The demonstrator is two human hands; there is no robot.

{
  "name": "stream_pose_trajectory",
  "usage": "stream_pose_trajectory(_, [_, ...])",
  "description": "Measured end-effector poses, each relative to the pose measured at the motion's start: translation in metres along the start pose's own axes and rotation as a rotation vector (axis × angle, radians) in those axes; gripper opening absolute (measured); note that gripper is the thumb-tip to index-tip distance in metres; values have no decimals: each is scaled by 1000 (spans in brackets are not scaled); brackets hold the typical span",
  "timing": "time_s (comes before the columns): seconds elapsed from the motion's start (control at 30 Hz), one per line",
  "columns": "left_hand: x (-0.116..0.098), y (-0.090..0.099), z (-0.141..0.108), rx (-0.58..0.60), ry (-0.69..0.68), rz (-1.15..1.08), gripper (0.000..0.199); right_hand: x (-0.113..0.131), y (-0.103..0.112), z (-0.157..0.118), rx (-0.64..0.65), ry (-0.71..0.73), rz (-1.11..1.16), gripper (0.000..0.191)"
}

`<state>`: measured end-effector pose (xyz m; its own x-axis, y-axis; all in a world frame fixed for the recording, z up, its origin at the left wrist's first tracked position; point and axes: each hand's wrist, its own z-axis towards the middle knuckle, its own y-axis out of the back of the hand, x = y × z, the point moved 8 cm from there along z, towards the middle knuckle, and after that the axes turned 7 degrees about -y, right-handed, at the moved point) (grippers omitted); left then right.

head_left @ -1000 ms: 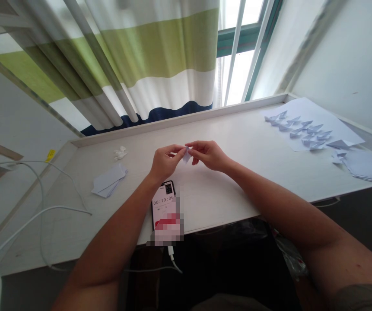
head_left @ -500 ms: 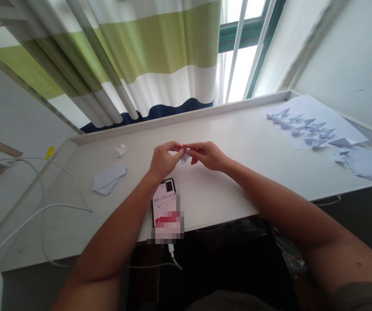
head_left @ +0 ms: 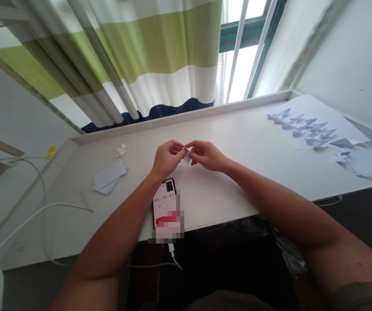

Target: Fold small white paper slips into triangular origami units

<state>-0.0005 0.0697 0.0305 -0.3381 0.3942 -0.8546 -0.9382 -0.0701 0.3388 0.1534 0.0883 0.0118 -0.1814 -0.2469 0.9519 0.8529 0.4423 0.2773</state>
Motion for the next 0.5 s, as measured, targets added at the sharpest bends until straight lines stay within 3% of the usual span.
stream_pose_trajectory(0.23, [9, -12, -4, 119, 109, -43, 21, -3, 5, 1, -40, -4, 73, 24])
stream_pose_trajectory(0.5, [0, -11, -3, 149, 80, -92, 16, -3, 10, 1, -122, -31, 104, 28])
